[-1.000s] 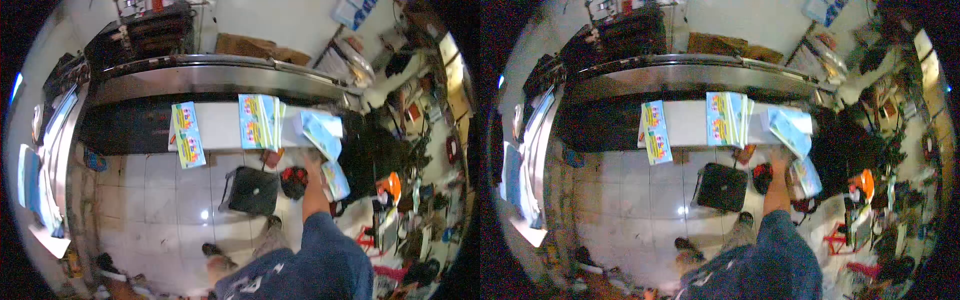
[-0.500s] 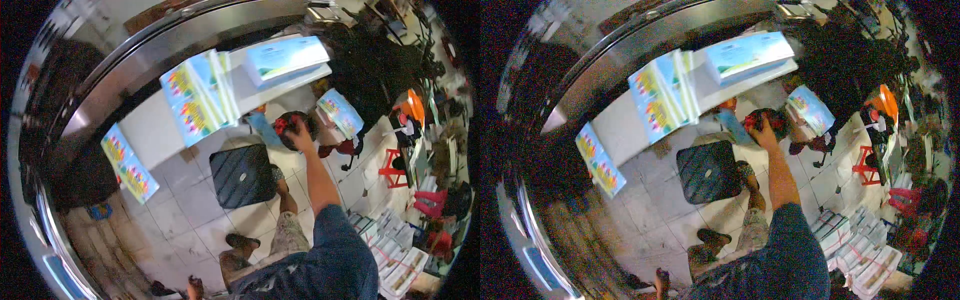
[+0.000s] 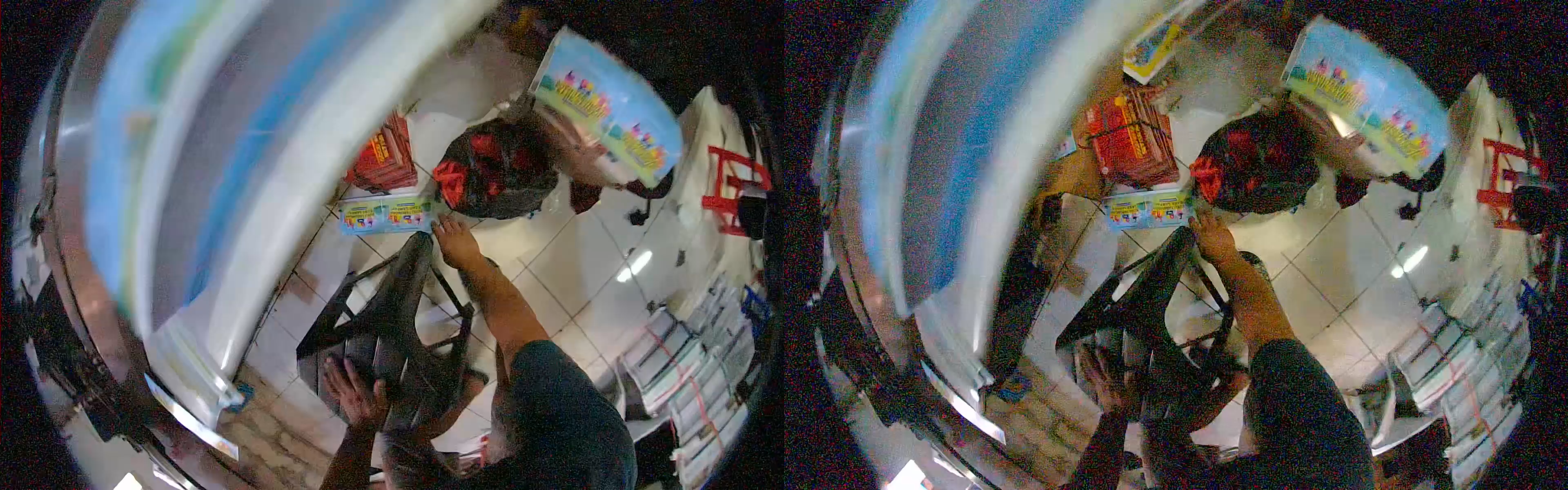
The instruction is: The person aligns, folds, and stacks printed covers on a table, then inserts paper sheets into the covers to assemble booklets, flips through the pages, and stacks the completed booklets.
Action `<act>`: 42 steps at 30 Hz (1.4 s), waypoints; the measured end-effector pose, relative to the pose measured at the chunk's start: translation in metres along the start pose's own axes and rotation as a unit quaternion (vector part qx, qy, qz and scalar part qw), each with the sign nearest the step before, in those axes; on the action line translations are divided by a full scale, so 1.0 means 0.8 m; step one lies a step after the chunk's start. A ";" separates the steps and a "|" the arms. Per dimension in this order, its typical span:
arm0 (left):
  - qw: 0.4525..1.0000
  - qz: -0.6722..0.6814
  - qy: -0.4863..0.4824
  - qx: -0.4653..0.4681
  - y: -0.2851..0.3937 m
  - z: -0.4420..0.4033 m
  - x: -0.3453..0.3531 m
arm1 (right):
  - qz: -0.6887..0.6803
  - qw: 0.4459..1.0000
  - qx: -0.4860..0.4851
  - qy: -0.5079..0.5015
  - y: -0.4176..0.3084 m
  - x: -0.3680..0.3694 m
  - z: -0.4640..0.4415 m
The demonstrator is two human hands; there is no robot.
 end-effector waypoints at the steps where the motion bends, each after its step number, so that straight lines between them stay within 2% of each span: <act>1: 0.999 0.010 0.032 0.007 -0.017 0.005 0.019 | -0.011 1.000 0.002 -0.002 -0.003 0.026 -0.019; 3: 0.999 -0.029 -0.013 -0.001 0.000 -0.001 0.006 | 0.025 0.996 -0.052 0.064 -0.010 0.054 -0.039; 4: 1.000 -0.013 -0.009 0.012 0.004 -0.008 0.002 | -0.026 0.998 -0.060 -0.020 -0.008 0.044 -0.053; 5: 1.000 0.004 -0.001 0.020 0.010 -0.010 -0.002 | -0.033 0.997 -0.062 -0.013 -0.012 0.062 -0.064; 7: 0.999 -0.005 0.023 0.034 0.016 -0.021 0.007 | -0.056 0.992 -0.110 0.020 -0.011 0.106 -0.085; 9: 0.988 0.028 0.122 0.094 0.023 -0.023 0.012 | -0.058 0.990 -0.121 0.040 -0.010 0.109 -0.098; 10: 0.997 -0.012 0.052 0.055 0.016 -0.013 0.001 | -0.052 0.991 -0.119 -0.018 -0.010 0.109 -0.111; 13: 0.997 0.004 0.045 0.061 0.004 -0.010 0.004 | -0.009 0.990 -0.138 0.003 -0.013 0.122 -0.116; 15: 0.998 -0.005 0.038 0.056 0.012 -0.012 0.001 | -0.061 0.987 -0.132 -0.068 -0.012 0.114 -0.124; 16: 0.998 -0.017 0.036 0.056 0.015 -0.016 -0.001 | 0.042 0.988 -0.149 0.007 -0.008 0.099 -0.121; 17: 0.997 -0.018 0.045 0.056 0.010 -0.010 0.001 | 0.045 0.987 -0.151 0.014 -0.009 0.103 -0.124; 19: 0.999 -0.027 -0.006 -0.021 -0.009 0.012 0.005 | -0.001 0.989 -0.131 0.060 -0.018 0.135 -0.121; 21: 1.000 0.013 0.020 -0.014 -0.005 0.005 0.006 | -0.038 0.985 -0.158 0.053 -0.015 0.148 -0.121; 22: 0.998 0.058 0.031 -0.004 -0.001 0.002 0.003 | -0.011 0.982 -0.171 0.085 -0.014 0.154 -0.116; 25: 1.000 -0.008 -0.001 0.022 0.008 -0.008 -0.003 | 0.037 0.986 -0.160 -0.012 -0.009 0.129 -0.109; 28: 0.999 0.002 0.010 0.033 0.008 -0.012 -0.004 | -0.013 0.983 -0.168 0.076 -0.005 0.113 -0.118; 29: 0.999 0.000 0.012 0.031 0.011 -0.014 -0.006 | -0.029 0.985 -0.161 0.051 -0.001 0.110 -0.115; 31: 0.998 0.006 -0.055 -0.006 0.017 -0.012 -0.018 | -0.047 0.986 -0.155 0.027 -0.013 0.082 -0.105; 33: 0.999 0.033 0.003 0.010 0.010 -0.011 -0.001 | 0.011 0.977 -0.128 0.169 -0.006 0.033 -0.104; 34: 1.000 0.027 -0.004 0.013 0.012 -0.009 -0.003 | -0.013 0.993 -0.080 0.089 -0.006 0.006 -0.101; 35: 1.000 0.021 -0.007 0.018 0.017 -0.011 -0.007 | -0.026 0.975 -0.093 0.198 -0.009 -0.031 -0.085; 37: 0.997 0.045 0.032 0.051 0.034 -0.022 -0.025 | -0.025 0.993 -0.060 0.100 0.000 -0.105 -0.035; 38: 0.999 0.028 0.006 0.026 0.038 -0.024 -0.030 | -0.011 0.993 -0.066 0.101 0.009 -0.190 0.011; 39: 1.000 0.013 -0.024 0.003 0.045 -0.024 -0.034 | -0.050 0.988 -0.062 0.133 0.020 -0.235 0.050; 40: 0.999 0.024 -0.002 0.028 0.049 -0.023 -0.043 | -0.091 0.986 -0.058 0.126 0.031 -0.274 0.091; 41: 0.999 0.040 0.005 0.033 0.058 -0.018 -0.066 | -0.115 0.988 -0.049 0.094 0.043 -0.321 0.132; 42: 0.994 0.107 -0.026 0.002 0.068 -0.016 -0.089 | -0.141 0.987 -0.039 0.061 0.054 -0.374 0.173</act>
Point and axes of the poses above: each hand's wrist, its own z-axis away from the middle knuckle, its own x-axis out of the palm, y = z × x, the point moved 2 cm from there along -z, towards the middle knuckle, and after that the axes turned 13 degrees about z, right-handed, at the moved point
